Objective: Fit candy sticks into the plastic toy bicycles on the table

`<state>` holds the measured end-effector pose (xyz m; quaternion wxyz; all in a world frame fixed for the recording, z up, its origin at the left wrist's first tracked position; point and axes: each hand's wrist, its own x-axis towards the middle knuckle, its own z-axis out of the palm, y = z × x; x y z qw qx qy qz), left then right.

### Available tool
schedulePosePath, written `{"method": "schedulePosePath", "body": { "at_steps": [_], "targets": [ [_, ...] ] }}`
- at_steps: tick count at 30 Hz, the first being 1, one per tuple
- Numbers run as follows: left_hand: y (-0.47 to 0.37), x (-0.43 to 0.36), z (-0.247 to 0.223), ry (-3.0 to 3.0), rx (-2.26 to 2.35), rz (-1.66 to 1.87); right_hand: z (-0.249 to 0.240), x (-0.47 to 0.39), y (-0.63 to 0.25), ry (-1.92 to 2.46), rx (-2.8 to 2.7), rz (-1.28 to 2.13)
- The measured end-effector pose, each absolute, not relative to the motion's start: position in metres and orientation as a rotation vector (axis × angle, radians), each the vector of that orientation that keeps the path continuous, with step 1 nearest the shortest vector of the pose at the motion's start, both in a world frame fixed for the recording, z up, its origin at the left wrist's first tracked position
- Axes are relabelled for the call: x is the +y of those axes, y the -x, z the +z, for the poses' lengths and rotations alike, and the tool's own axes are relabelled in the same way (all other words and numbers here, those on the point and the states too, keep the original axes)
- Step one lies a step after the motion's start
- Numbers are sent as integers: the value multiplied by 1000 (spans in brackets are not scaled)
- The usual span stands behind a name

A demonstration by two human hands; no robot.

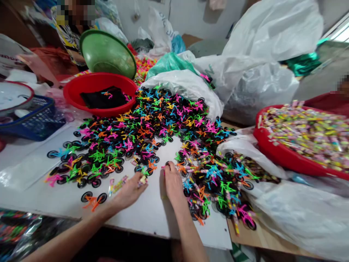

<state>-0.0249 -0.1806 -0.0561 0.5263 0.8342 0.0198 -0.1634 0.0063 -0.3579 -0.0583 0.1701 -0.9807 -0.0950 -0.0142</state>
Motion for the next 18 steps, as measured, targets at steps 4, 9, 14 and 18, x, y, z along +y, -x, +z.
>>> {"method": "schedulePosePath", "body": {
  "at_steps": [4,9,14,18],
  "targets": [
    [15,-160,-43,-1670,43,-487,-36,-356,-7,2352,-122,-223],
    [20,-163,-33,-1330,107,-330,-18,-328,20,1613,-12,1],
    [27,-163,-34,-1324,176,-294,-39,-297,44,1404,134,82],
    [24,-161,-42,-1345,260,-195,-52,-282,53,1477,118,58]
  ]
}}
